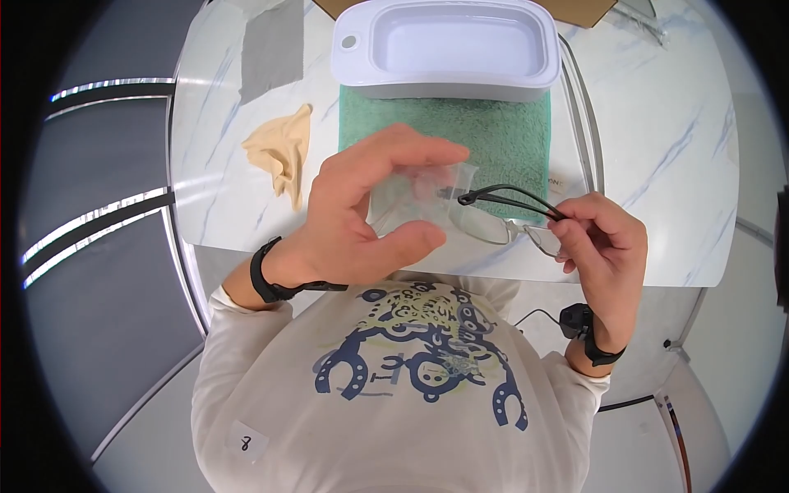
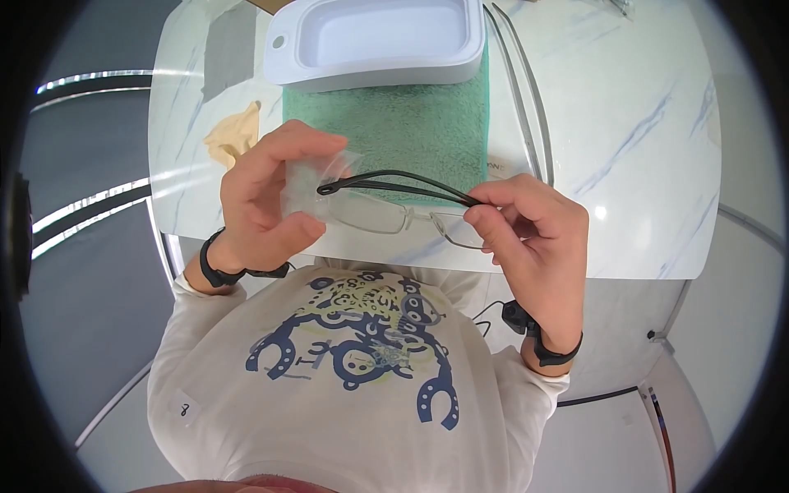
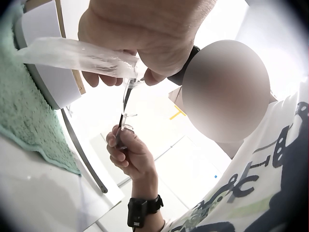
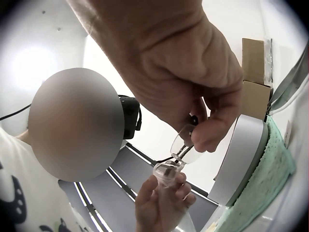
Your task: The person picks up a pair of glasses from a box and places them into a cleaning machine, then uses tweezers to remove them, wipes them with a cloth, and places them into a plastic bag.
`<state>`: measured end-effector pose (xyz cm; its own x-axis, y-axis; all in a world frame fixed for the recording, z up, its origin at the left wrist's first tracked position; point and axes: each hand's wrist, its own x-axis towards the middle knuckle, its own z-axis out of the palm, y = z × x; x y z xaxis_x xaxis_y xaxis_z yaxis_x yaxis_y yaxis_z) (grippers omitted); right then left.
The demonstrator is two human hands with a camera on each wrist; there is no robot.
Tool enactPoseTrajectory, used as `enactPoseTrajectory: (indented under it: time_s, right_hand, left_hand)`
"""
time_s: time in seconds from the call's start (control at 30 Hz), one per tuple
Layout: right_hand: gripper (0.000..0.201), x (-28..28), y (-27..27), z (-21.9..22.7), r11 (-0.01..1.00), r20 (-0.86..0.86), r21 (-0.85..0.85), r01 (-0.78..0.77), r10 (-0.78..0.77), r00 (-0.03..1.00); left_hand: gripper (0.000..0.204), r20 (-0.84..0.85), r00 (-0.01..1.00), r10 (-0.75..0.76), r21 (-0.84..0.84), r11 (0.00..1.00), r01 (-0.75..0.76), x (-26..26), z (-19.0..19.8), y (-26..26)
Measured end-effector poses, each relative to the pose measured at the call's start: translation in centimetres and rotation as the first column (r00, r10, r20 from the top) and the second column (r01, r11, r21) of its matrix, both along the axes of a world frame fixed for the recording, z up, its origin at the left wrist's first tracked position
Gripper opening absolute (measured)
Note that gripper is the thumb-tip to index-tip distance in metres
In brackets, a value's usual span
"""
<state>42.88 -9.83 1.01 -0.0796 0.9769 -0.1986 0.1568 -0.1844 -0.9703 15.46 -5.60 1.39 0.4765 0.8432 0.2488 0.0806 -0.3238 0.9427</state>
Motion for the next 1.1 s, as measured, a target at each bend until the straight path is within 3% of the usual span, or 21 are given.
enactPoseTrajectory:
  time_s: [0.3,0.53,0.9,1.1]
  right_hand:
    - [0.008,0.50,-0.13,0.23,0.999,0.016,0.028,0.023,-0.023,1.000]
    - [0.009,0.64,-0.25,0.37,0.997,0.053,0.069,0.034,-0.037,0.998]
    - [0.010,0.75,-0.36,0.47,0.996,0.048,0.077,0.054,-0.058,0.997]
    - [0.010,0.79,-0.27,0.53,0.995,0.068,0.081,0.051,-0.056,0.996]
  left_hand:
    - [0.052,0.058,0.998,-0.008,-0.150,0.989,0.017,0.45,0.29,-0.45]
    - [0.052,0.021,0.999,-0.035,-0.104,0.994,0.037,0.70,0.53,-0.47]
    - [0.049,0.144,0.989,-0.037,-0.158,0.986,0.060,0.55,0.17,-0.65]
    - [0.050,0.129,0.991,-0.042,-0.142,0.988,0.060,0.44,-0.05,-0.65]
